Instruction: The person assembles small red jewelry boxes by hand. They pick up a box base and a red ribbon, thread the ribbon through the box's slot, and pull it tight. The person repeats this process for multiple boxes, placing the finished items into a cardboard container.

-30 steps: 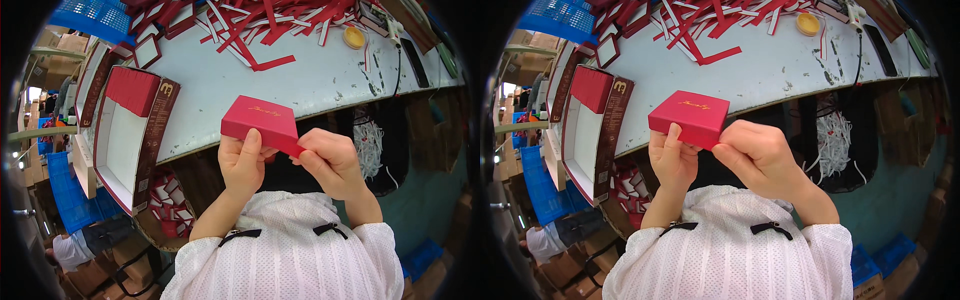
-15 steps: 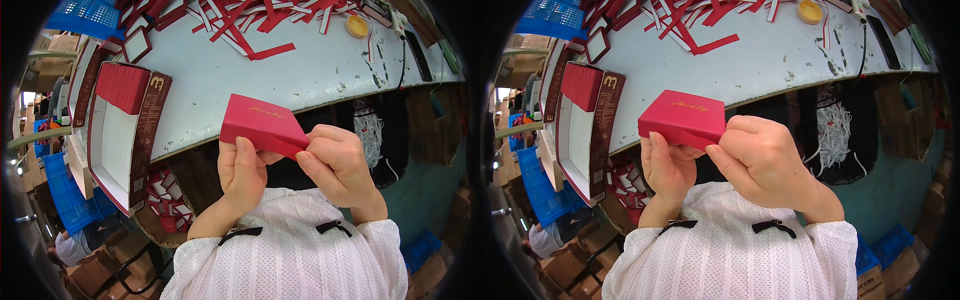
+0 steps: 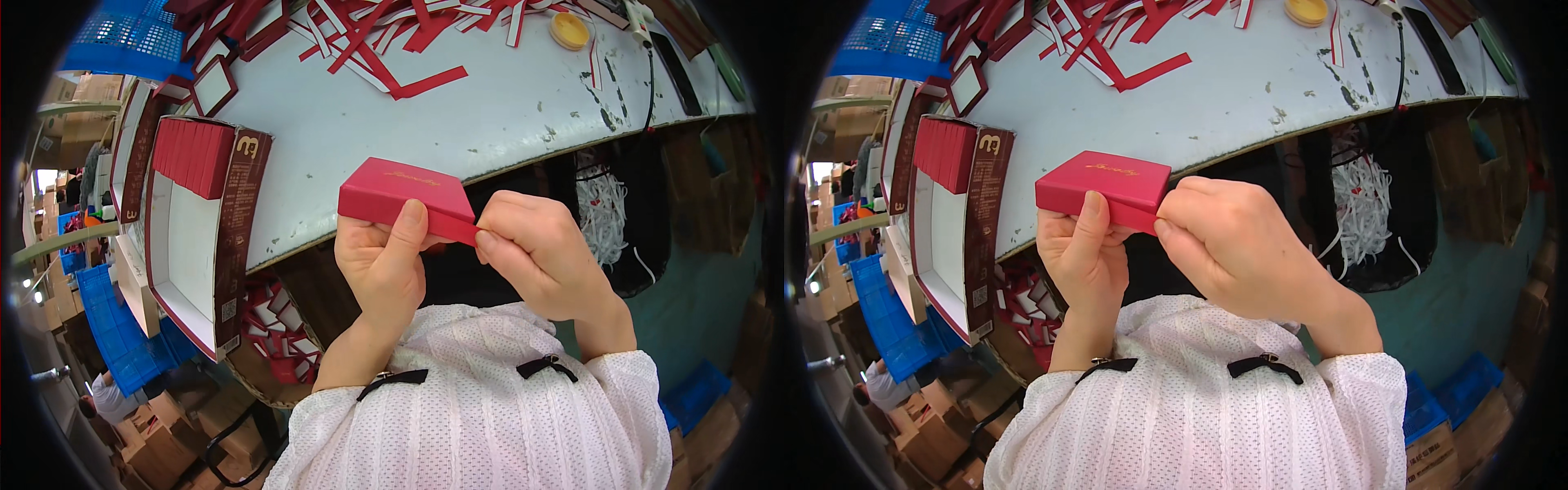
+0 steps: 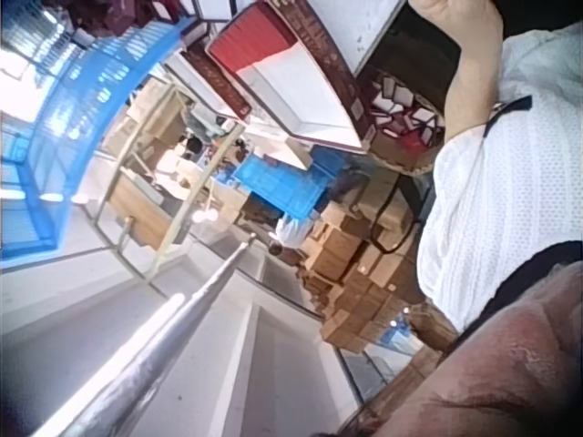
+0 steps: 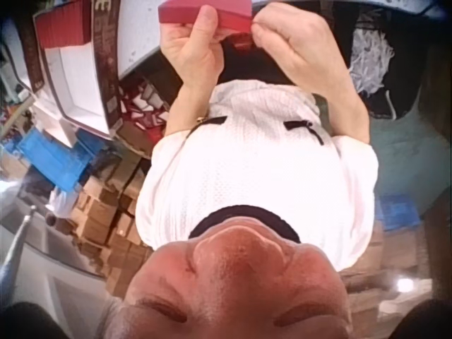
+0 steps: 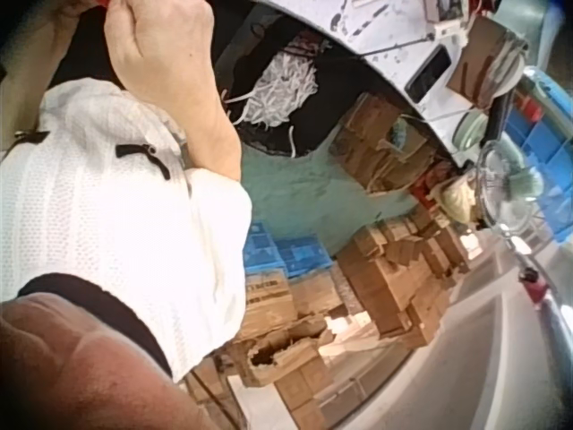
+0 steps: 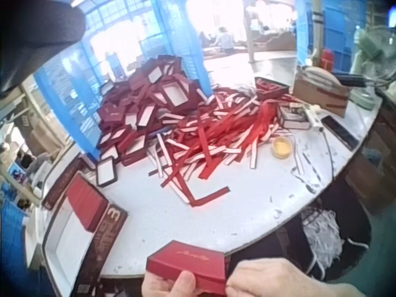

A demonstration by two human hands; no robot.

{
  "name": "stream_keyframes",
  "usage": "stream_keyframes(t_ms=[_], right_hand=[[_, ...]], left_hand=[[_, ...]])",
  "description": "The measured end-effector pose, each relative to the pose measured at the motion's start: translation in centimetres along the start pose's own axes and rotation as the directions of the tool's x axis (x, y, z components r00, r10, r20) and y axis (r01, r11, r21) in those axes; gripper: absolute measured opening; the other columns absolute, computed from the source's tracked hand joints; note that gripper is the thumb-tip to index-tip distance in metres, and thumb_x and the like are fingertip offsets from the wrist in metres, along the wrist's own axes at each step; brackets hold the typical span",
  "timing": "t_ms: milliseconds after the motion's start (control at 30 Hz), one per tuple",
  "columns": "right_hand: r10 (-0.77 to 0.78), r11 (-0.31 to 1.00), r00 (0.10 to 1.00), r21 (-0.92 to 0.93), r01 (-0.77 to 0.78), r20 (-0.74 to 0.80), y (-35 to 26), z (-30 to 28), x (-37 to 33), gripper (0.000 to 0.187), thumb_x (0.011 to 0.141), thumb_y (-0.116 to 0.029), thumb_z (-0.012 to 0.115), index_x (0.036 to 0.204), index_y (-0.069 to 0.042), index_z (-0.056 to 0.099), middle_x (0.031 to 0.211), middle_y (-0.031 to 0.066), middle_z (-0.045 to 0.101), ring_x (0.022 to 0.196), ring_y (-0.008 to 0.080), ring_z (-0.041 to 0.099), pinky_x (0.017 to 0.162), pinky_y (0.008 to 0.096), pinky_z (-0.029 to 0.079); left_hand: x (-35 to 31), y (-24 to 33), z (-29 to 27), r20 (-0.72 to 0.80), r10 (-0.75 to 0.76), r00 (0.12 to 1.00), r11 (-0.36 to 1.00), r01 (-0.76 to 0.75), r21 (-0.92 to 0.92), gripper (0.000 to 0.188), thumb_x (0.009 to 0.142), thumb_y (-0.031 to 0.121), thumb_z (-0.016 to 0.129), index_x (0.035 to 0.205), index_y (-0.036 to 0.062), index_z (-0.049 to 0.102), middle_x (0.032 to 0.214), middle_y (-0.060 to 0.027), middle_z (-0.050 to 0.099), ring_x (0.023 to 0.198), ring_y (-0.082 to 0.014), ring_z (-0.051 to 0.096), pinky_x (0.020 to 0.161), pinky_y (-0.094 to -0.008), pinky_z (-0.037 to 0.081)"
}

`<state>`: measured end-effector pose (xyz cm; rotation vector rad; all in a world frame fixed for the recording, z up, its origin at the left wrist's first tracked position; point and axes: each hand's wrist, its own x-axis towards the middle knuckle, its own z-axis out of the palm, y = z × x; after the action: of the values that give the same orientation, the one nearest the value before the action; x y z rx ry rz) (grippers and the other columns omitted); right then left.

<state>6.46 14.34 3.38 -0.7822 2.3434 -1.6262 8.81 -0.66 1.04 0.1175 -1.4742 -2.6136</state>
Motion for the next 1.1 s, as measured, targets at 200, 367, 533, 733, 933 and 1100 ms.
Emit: stream_keyframes(t_ms=[200, 367, 533, 733, 933, 1100], right_hand=[[0.117, 0.99, 0.989, 0.065, -0.123, 0.094, 0.9, -0.2, 0.1, 0.01, 0.073, -0.007, 0.05, 0.07, 0.003, 0.052, 0.061, 0.0144, 0.051, 0.053, 0.0273, 0.049, 0.049, 0.0313, 0.039], [0.183, 0.971, 0.98, 0.172, -0.167, -0.081, 1.8, -1.0, -0.1, 0.011, 0.071, 0.0, 0.053, 0.081, 0.001, 0.058, 0.054, -0.0006, 0.047, 0.046, 0.0035, 0.039, 0.042, 0.0185, 0.031], [0.079, 0.966, 0.962, 0.259, -0.01, -0.26, 2.8, -1.2, 0.1, 0.024, 0.072, 0.004, 0.051, 0.095, 0.001, 0.057, 0.059, -0.0023, 0.049, 0.05, 0.0022, 0.04, 0.044, 0.0152, 0.031], [0.099, 0.961, 0.97, 0.275, -0.036, -0.221, 2.9, -0.3, 0.8, 0.021, 0.074, 0.003, 0.051, 0.093, 0.0, 0.058, 0.065, 0.0011, 0.054, 0.053, 0.0039, 0.046, 0.048, 0.0161, 0.036], [-0.036, 0.986, 0.97, 0.15, 0.074, -0.24, 3.1, 0.5, 0.7, 0.023, 0.072, 0.003, 0.053, 0.094, 0.0, 0.058, 0.068, 0.0044, 0.057, 0.052, 0.0065, 0.048, 0.047, 0.0177, 0.038], [0.061, 0.988, 0.983, 0.152, -0.035, -0.171, 2.2, 0.6, 0.6, 0.024, 0.07, 0.004, 0.055, 0.094, 0.0, 0.059, 0.069, 0.0062, 0.058, 0.056, 0.0083, 0.053, 0.052, 0.0187, 0.042]], left_hand=[[-0.2, -0.1, 0.0, -0.006, -0.056, 0.998, 0.995, 0.056, -0.077, 0.019, 0.082, 0.001, 0.043, 0.1, -0.0018, 0.04, 0.093, -0.0156, 0.052, 0.077, -0.0218, 0.058, 0.059, -0.0319, 0.053], [0.4, 0.4, -1.0, -0.109, -0.05, 0.993, 0.957, 0.016, -0.288, 0.022, 0.086, 0.012, 0.041, 0.104, 0.0011, 0.041, 0.099, -0.0139, 0.051, 0.087, -0.0221, 0.055, 0.075, -0.0352, 0.049], [1.1, 1.1, -4.3, 0.201, -0.222, 0.954, 0.414, 0.279, -0.866, 0.026, 0.087, 0.02, 0.04, 0.1, -0.0017, 0.046, 0.104, -0.0158, 0.051, 0.098, -0.025, 0.051, 0.087, -0.0382, 0.042], [0.8, 1.3, -3.5, 0.282, -0.232, 0.931, 0.291, 0.343, -0.893, 0.03, 0.087, 0.023, 0.039, 0.1, -0.0041, 0.046, 0.104, -0.0182, 0.051, 0.098, -0.0273, 0.05, 0.087, -0.04, 0.042], [0.9, -0.2, -2.3, 0.269, -0.019, 0.963, 0.742, 0.193, -0.642, 0.038, 0.085, 0.033, 0.041, 0.108, 0.0033, 0.045, 0.113, -0.0118, 0.046, 0.108, -0.0234, 0.043, 0.09, -0.0395, 0.036], [1.5, -0.9, -1.5, -0.065, -0.061, 0.996, 0.979, 0.047, -0.198, 0.035, 0.086, 0.029, 0.041, 0.107, 0.0014, 0.044, 0.11, -0.0134, 0.049, 0.103, -0.0227, 0.047, 0.087, -0.0404, 0.039]])
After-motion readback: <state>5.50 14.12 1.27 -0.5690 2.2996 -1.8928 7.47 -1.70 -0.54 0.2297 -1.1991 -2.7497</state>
